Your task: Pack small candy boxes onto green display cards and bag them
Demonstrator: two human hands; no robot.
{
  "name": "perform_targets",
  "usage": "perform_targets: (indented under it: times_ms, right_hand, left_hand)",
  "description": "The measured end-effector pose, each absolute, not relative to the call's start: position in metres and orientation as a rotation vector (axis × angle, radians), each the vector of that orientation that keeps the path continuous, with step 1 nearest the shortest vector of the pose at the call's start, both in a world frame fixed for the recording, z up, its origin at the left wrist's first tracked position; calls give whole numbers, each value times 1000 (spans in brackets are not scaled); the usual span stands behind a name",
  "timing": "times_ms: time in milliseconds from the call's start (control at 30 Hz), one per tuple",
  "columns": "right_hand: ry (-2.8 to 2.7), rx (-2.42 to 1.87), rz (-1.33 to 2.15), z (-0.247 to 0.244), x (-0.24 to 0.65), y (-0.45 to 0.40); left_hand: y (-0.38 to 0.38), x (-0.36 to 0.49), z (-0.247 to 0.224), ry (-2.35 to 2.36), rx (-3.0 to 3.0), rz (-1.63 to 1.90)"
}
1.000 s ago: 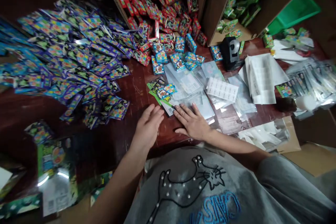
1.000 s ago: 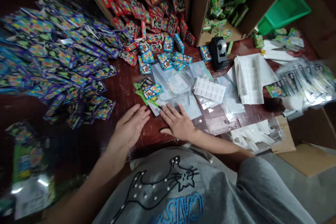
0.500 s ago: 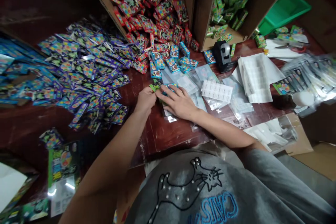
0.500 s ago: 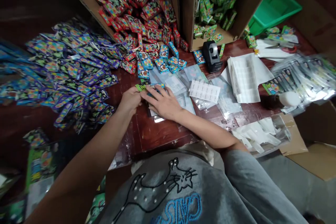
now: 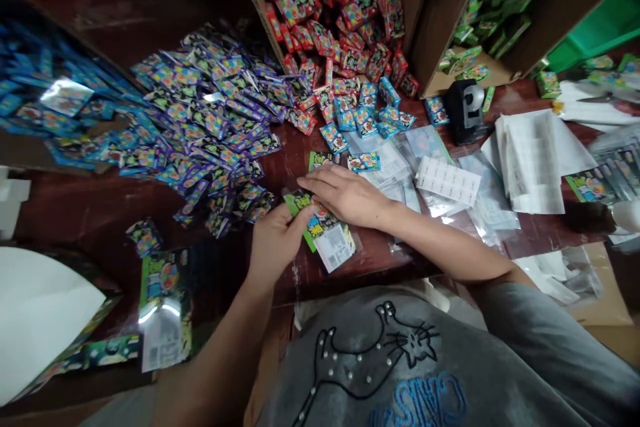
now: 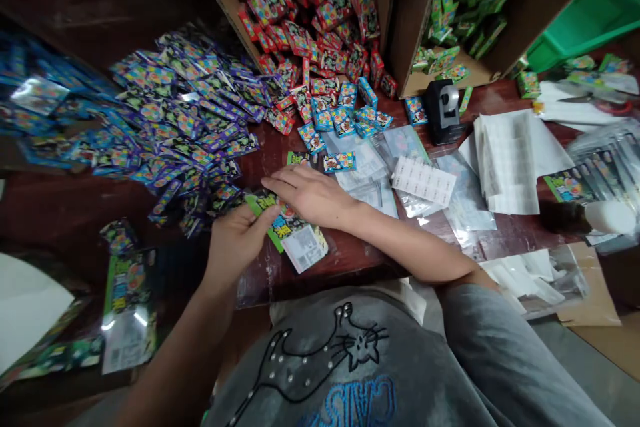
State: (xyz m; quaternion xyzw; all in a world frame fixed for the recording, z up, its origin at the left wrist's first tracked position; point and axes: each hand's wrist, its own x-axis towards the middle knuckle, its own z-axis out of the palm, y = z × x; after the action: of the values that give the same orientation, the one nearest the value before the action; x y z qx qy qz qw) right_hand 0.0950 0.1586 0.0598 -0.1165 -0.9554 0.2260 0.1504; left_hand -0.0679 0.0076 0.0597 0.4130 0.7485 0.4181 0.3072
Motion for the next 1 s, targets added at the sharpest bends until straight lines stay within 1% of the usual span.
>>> perform_targets:
  times_ms: [133, 233, 367, 433, 500, 567, 633, 733, 800, 933, 1000]
  right_hand:
    - [-2909, -251, 817, 87, 102, 162]
    - [-3011, -183, 994, 100, 117, 167]
    - [-3085, 112, 1350, 111, 135, 177]
    - [-3039, 165, 1527, 114, 145, 182]
    - [-2921, 29, 1594, 112, 155, 184]
    - [-2698, -261, 1521, 104, 162, 178]
    - [-2389, -595, 1429, 88, 165, 163]
    - [-2104, -955, 1498, 57, 157, 131]
    - [-2139, -1145, 1464, 40, 148, 112]
    - [-2277, -1434, 1105, 24, 136, 96]
    - [-2268, -1473, 1098, 22, 139, 96]
  left_hand:
    - [-7, -59, 56, 1971, 1257, 884]
    - [-15, -55, 50, 1901, 1262, 855]
    - [-19, -44, 41, 1427, 1082, 891]
    - [-20, -40, 37, 1253, 985, 871]
    - [-19, -38, 34, 1259, 924, 874]
    - [-16, -39, 34, 1371, 853, 952]
    - [-11, -40, 34, 1498, 767, 1078]
    - [-2, -34, 33, 1557, 686, 1207]
    - [0, -27, 28, 1527, 661, 1235]
    - [-9, -16, 13, 1573, 725, 1176]
    - [-20, -15, 6, 1610, 772, 1097]
